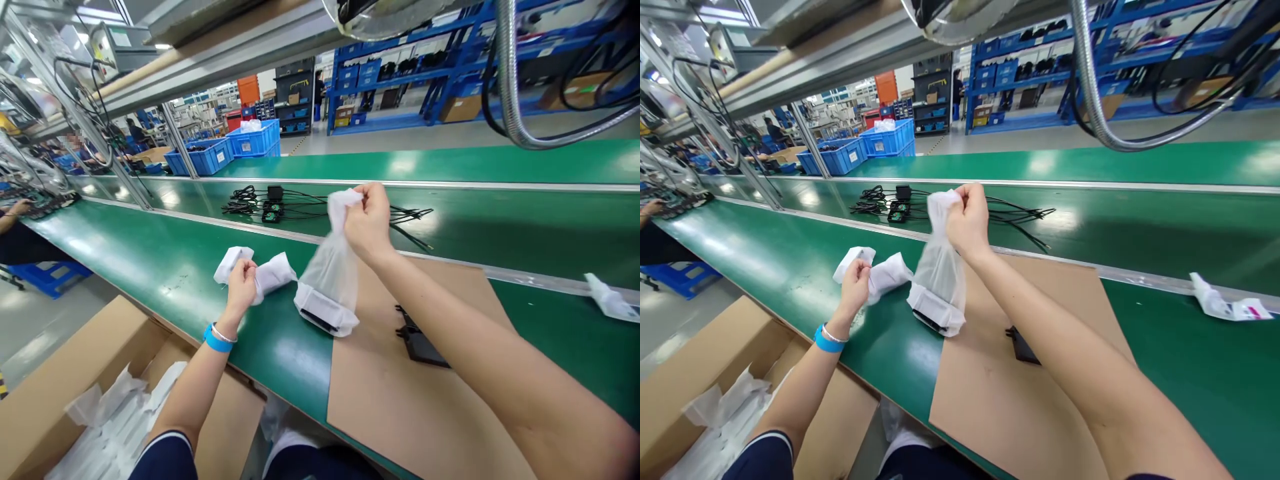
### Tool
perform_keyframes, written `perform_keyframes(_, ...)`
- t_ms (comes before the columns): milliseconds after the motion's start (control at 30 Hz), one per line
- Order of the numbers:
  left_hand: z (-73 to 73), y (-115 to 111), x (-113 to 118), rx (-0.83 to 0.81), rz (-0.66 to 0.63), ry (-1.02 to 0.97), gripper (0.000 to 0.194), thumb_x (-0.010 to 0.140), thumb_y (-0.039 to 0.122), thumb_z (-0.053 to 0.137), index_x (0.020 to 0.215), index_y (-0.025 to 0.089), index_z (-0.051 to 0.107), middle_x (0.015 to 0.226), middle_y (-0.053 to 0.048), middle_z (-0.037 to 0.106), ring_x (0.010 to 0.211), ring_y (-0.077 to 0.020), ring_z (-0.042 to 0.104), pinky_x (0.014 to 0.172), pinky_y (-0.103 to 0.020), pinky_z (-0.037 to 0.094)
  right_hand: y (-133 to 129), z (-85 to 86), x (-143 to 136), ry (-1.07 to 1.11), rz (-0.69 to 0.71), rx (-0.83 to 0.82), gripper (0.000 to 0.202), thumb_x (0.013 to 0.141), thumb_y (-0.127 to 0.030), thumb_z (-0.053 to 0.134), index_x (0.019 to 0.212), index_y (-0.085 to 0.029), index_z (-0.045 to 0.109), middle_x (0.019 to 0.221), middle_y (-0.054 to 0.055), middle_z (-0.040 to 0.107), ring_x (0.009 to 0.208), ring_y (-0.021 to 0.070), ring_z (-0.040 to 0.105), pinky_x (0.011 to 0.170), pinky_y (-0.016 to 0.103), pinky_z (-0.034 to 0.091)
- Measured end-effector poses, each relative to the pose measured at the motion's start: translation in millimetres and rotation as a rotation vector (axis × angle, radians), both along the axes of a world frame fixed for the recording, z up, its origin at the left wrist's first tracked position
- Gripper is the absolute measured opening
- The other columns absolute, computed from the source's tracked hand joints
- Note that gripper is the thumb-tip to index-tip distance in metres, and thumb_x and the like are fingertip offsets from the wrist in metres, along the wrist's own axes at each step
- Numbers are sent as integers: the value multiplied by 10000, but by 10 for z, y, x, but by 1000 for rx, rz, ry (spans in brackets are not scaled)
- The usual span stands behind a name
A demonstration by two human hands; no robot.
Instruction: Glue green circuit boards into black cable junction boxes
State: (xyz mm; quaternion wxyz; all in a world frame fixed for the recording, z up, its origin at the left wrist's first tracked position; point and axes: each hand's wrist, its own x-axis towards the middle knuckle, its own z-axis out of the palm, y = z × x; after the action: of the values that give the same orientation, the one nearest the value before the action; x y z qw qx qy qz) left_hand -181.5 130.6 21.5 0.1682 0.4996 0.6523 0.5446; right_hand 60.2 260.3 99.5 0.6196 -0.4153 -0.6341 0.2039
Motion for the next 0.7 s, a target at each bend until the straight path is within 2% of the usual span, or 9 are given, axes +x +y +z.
perform_keyframes(33, -6, 1, -13, 14, -7, -75, 93, 874, 251, 543, 793, 214, 517, 679, 24, 481, 614, -142, 463, 595, -257, 387, -43, -19, -71, -46, 68, 13, 105, 917, -333, 409, 904, -233, 438, 886, 50, 569, 819, 189, 578, 714, 311, 448)
perform_keyframes(100, -8, 16, -47, 27, -33, -216, 183, 885, 360, 554, 791, 218, 485, 637, 42, 428, 540, -118, 409, 527, -236, 357, -182, -111, -222, -335, 341, 4, 148, 883, -354, 499, 947, -221, 502, 925, 50, 605, 852, 191, 591, 740, 302, 454)
perform_keyframes(200, 22, 53, -111, 34, -80, -378, 337, 820, 483, 641, 744, 216, 450, 608, 55, 388, 493, -92, 363, 482, -222, 337, -394, -309, -453, -700, 686, -20, 208, 744, -344, 686, 867, -210, 586, 865, 35, 635, 798, 187, 602, 698, 270, 437)
perform_keyframes(300, 85, 66, -186, 61, -92, -479, 411, 747, 524, 723, 730, 208, 463, 606, 58, 385, 484, -77, 356, 471, -215, 339, -434, -358, -635, -718, 661, -28, 84, 762, -263, 624, 746, -187, 592, 790, 45, 626, 719, 174, 580, 653, 264, 403)
perform_keyframes(467, 154, 47, -206, 150, -75, -507, 381, 802, 551, 683, 912, 207, 561, 773, 18, 543, 637, -90, 523, 592, -211, 449, -190, 74, -750, -627, 535, -17, 233, 875, -233, 437, 945, -164, 648, 991, 86, 676, 924, 210, 600, 795, 300, 417)
perform_keyframes(533, 116, 47, -146, 136, -101, -471, 366, 801, 522, 688, 961, 210, 582, 871, -3, 601, 738, -105, 586, 681, -231, 494, -134, 200, -776, -639, 563, -4, 256, 843, -299, 550, 1042, -177, 653, 1047, 77, 681, 945, 211, 600, 806, 295, 416)
perform_keyframes(600, 40, 47, -81, 84, -140, -415, 349, 760, 469, 721, 945, 199, 602, 893, -20, 632, 762, -128, 612, 710, -265, 515, -141, 197, -829, -713, 658, -5, 417, 692, -337, 750, 1073, -193, 662, 986, 53, 692, 845, 193, 601, 736, 272, 413)
perform_keyframes(633, -4, 43, -60, 58, -153, -379, 338, 742, 445, 730, 927, 191, 607, 882, -27, 639, 759, -140, 618, 710, -281, 521, -160, 159, -865, -756, 708, -10, 456, 617, -317, 814, 1033, -194, 674, 906, 34, 688, 770, 175, 588, 691, 262, 402)
perform_keyframes(700, -82, 21, -55, 33, -132, -297, 326, 736, 426, 719, 918, 184, 598, 888, -40, 642, 793, -167, 629, 732, -312, 526, -201, 70, -938, -817, 772, -23, 296, 596, -261, 836, 831, -185, 673, 705, -5, 625, 637, 137, 529, 625, 253, 367)
